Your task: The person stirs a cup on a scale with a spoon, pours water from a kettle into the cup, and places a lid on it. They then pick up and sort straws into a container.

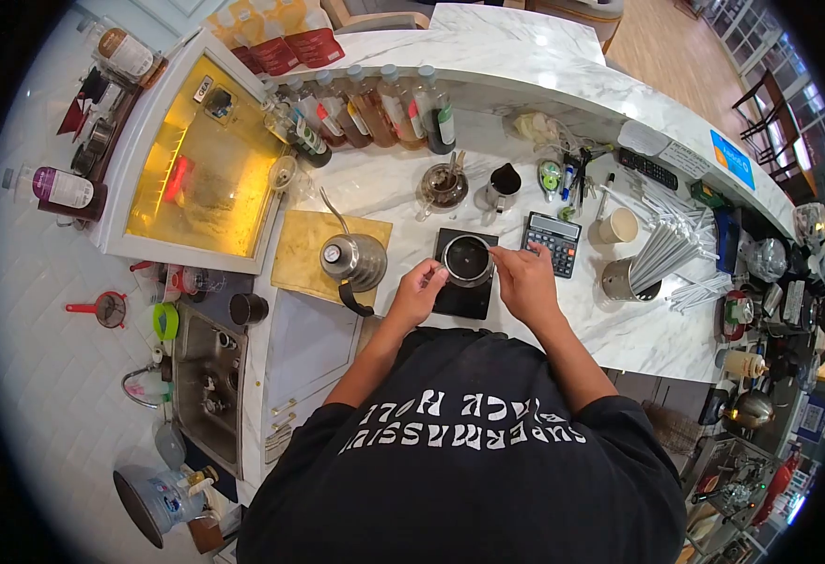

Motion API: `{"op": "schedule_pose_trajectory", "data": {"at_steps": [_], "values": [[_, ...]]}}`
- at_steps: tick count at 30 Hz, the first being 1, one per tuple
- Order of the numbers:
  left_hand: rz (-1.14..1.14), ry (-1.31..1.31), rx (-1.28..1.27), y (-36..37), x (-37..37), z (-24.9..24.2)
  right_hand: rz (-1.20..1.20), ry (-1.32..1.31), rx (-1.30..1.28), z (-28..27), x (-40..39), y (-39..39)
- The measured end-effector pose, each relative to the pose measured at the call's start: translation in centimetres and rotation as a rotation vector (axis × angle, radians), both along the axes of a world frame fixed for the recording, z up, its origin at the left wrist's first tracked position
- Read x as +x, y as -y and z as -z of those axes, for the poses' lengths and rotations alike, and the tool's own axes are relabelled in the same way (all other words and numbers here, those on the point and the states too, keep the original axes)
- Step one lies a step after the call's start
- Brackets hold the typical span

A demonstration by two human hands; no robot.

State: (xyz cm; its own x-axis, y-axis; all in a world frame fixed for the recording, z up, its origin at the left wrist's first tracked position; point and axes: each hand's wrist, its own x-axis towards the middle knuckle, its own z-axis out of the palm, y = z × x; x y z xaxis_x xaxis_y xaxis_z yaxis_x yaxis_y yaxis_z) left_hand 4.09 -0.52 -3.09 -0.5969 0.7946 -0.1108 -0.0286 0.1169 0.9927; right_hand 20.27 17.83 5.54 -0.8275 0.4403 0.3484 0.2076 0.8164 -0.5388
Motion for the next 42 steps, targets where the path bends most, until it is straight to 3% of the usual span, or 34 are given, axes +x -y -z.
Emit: {"op": "schedule_pose_trajectory", "data": {"at_steps": [3, 12, 14, 18, 42], "values": [[-0.013, 0.048, 0.028, 0.1, 0.1, 0.3, -0.041, 0.045, 0.098, -0.2, 0.2, -0.6], [-0.024, 0.087, 0.031, 0.2, 0.1, 0.6, -0.067, 0.012, -0.076, -0.2, -0.4, -1.0], [-0.024, 0.043, -0.003, 0.3, -0.1, 0.8, -0.09, 0.04, 0.082, -0.7, -0.3, -1.0], [-0.033, 0.052, -0.006, 0.3, -0.1, 0.8, -0.139, 0.017, 0.046, -0.2, 0.2, -0.5], [0.004, 0.024, -0.004, 0.0, -0.1, -0.9, -0.081, 0.039, -0.055, -0.4, 0.3, -0.6]]}}
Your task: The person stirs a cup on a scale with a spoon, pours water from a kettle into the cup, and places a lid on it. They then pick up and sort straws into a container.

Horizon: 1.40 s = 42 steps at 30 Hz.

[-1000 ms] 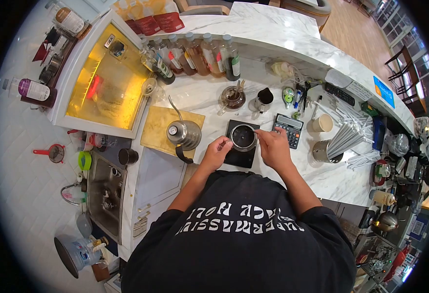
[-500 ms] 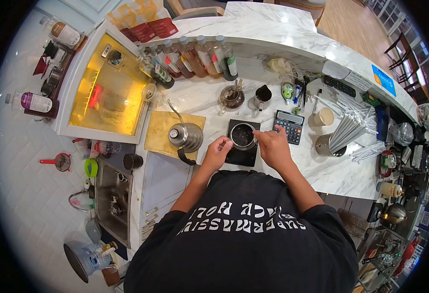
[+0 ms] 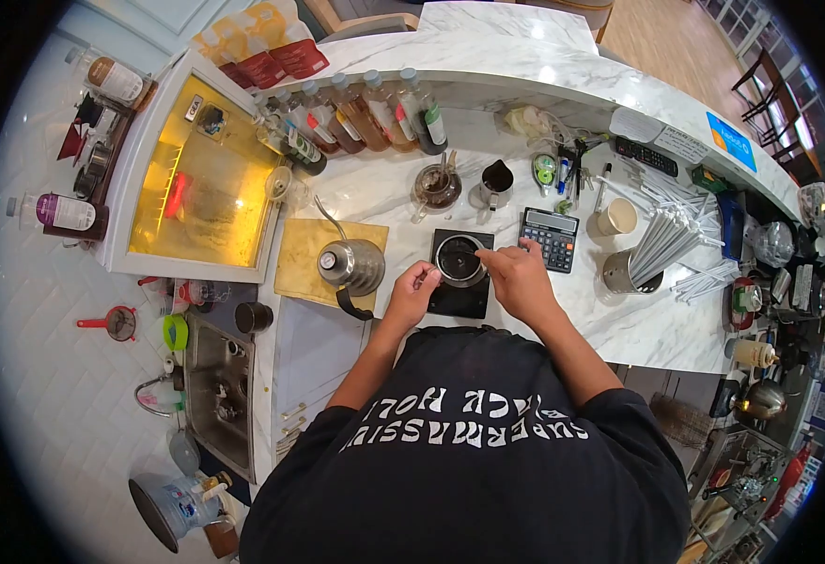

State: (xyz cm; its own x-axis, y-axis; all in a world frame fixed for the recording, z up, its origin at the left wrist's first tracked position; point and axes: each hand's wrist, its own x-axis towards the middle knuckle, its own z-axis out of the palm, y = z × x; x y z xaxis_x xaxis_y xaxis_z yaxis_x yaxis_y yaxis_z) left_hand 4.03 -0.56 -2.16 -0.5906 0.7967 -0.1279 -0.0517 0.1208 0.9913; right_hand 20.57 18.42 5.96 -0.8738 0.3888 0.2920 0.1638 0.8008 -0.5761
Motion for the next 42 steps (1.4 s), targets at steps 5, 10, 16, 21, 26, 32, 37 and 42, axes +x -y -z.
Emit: {"op": "schedule_pose_trajectory", "data": {"at_steps": [5, 10, 16, 21, 26, 32, 37, 42], "values": [[-0.008, 0.012, -0.008, 0.0, -0.2, 0.7, 0.025, -0.015, 0.03, -0.3, 0.0, -0.4], [-0.013, 0.037, 0.005, 0.0, 0.0, 0.5, 0.031, -0.051, -0.005, 0.1, 0.1, 0.2], [-0.012, 0.005, 0.007, 0.0, 0.1, 0.4, 0.056, 0.008, -0.006, 0.0, 0.2, 0.1], [-0.009, -0.012, -0.016, 0.0, 0.0, 0.2, 0.027, -0.035, -0.05, 0.0, 0.0, 0.5], [-0.006, 0.003, -0.022, 0.1, 0.1, -0.1, 0.033, -0.024, 0.012, 0.2, 0.0, 0.4], [0.0, 0.01, 0.018, 0.0, -0.1, 0.9, 0.044, -0.043, -0.043, 0.1, -0.1, 0.6], [0.005, 0.004, 0.023, 0.1, -0.2, 1.1, 0.064, -0.042, -0.035, 0.4, -0.1, 0.5], [0.015, -0.023, 0.009, 0.0, -0.2, 0.5, 0.073, -0.043, -0.075, 0.2, -0.1, 0.6]]}}
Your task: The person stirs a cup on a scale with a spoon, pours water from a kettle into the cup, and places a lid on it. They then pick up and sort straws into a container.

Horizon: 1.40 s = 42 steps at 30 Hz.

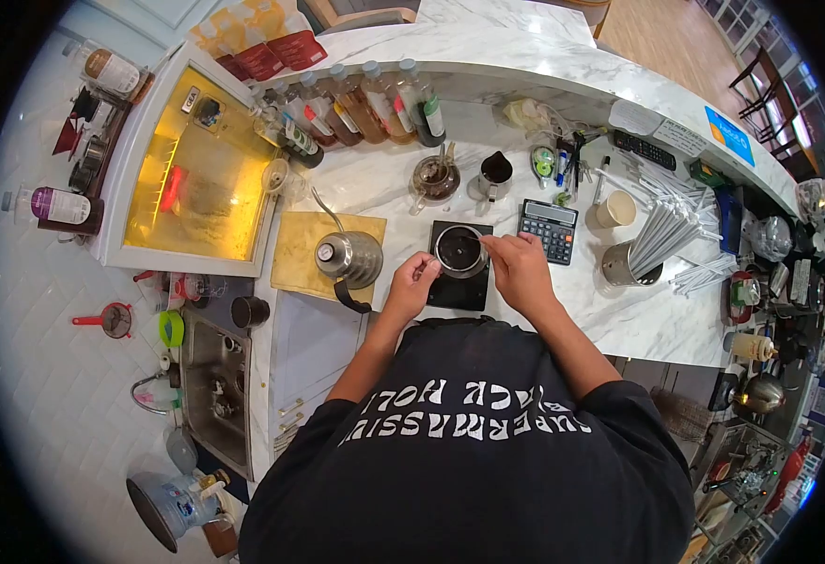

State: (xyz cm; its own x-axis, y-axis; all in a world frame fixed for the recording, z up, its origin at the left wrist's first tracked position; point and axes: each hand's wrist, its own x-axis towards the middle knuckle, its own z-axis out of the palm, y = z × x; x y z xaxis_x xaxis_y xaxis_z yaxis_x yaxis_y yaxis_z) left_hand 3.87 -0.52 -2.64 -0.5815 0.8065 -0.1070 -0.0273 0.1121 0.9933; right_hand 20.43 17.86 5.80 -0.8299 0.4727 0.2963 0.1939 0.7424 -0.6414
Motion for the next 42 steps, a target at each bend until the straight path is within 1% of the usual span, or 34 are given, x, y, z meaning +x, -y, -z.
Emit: {"op": "schedule_pose_trajectory", "data": {"at_steps": [4, 6, 10, 12, 13, 16, 19, 22, 24, 28, 31, 33, 37, 40, 42], "values": [[-0.007, 0.02, 0.01, -0.01, 0.0, -0.02, -0.003, 0.003, -0.005, 0.39, 0.15, 0.1], [-0.009, 0.009, 0.003, -0.02, 0.05, -0.1, -0.012, -0.025, -0.084, 0.53, 0.13, 0.14], [0.002, 0.006, -0.011, 0.1, -0.12, 0.03, 0.008, -0.078, -0.053, 0.77, 0.04, 0.13], [0.01, 0.041, 0.015, 0.06, -0.14, 0.16, -0.008, 0.008, -0.026, 0.82, 0.24, 0.19], [0.01, 0.04, 0.017, 0.05, -0.16, 0.21, -0.009, 0.007, -0.024, 0.77, 0.24, 0.23], [0.0, 0.052, 0.006, 0.08, -0.01, 0.18, -0.001, -0.033, -0.08, 0.72, 0.16, 0.3], [-0.017, 0.073, 0.027, 0.02, 0.17, -0.14, 0.018, -0.046, -0.007, 0.98, 0.11, 0.21], [-0.013, 0.066, 0.005, 0.07, 0.06, -0.2, -0.012, -0.001, -0.045, 0.6, 0.25, 0.38], [-0.01, 0.043, -0.006, 0.09, 0.01, -0.08, 0.012, -0.052, -0.066, 0.73, 0.03, 0.47], [-0.009, 0.048, 0.028, 0.04, 0.07, -0.07, 0.027, -0.063, -0.029, 0.91, 0.04, 0.31], [-0.017, 0.038, 0.002, 0.04, 0.01, 0.01, 0.015, 0.004, -0.056, 0.67, 0.18, 0.5], [-0.02, 0.032, -0.001, 0.01, 0.07, 0.08, 0.036, -0.079, -0.081, 0.83, 0.05, 0.5], [-0.012, 0.04, 0.016, 0.06, -0.02, 0.26, 0.026, -0.019, -0.024, 0.84, 0.23, 0.3], [-0.014, 0.03, 0.013, -0.03, 0.01, 0.01, 0.005, -0.01, -0.086, 0.65, 0.24, 0.45], [-0.01, 0.046, 0.017, -0.01, 0.02, 0.15, 0.03, -0.078, -0.088, 0.83, 0.03, 0.39]]}}
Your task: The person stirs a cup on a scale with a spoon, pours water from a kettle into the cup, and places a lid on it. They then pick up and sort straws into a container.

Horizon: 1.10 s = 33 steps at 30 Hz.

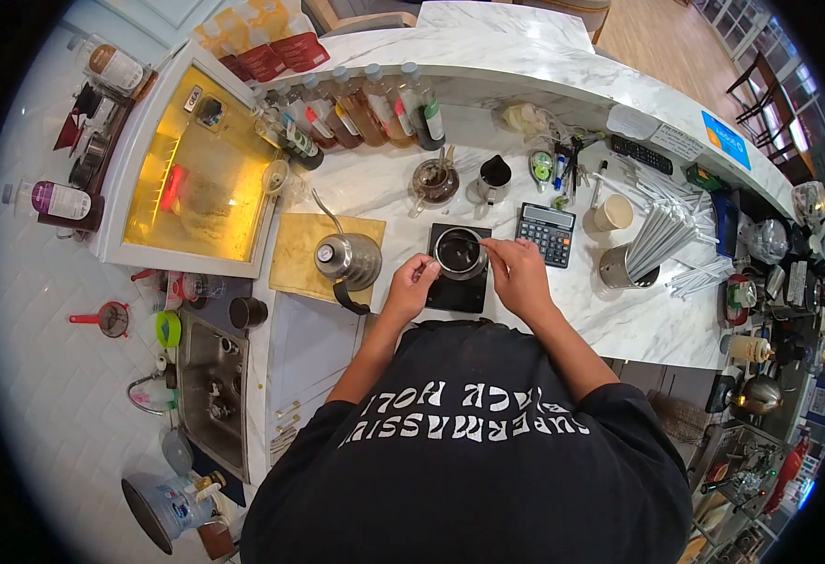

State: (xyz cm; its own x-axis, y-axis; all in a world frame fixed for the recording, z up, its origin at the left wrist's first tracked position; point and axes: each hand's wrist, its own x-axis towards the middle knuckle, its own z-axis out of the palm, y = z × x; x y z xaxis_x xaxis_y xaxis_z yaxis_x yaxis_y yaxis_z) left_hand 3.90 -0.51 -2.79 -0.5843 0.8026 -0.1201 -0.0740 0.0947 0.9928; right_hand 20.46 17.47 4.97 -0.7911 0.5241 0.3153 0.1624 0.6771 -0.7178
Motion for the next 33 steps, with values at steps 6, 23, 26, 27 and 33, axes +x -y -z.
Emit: {"op": "schedule_pose_trajectory", "data": {"at_steps": [6, 23, 26, 27, 33], "values": [[-0.012, -0.008, -0.021, 0.07, 0.01, 0.16, -0.028, 0.052, 0.064, -0.38, 0.16, 0.09], [-0.004, -0.003, -0.007, 0.02, -0.01, -0.04, -0.024, 0.053, 0.051, -0.68, -0.09, -0.23], [-0.007, -0.001, -0.004, -0.05, 0.08, 0.07, -0.021, 0.047, 0.038, -0.56, -0.21, -0.32], [-0.008, -0.005, 0.006, -0.02, 0.03, 0.13, -0.013, 0.033, 0.058, -0.46, -0.29, -0.35], [0.006, -0.021, 0.001, 0.05, -0.12, 0.2, -0.026, 0.063, -0.033, -0.6, -0.23, -0.19]]}}
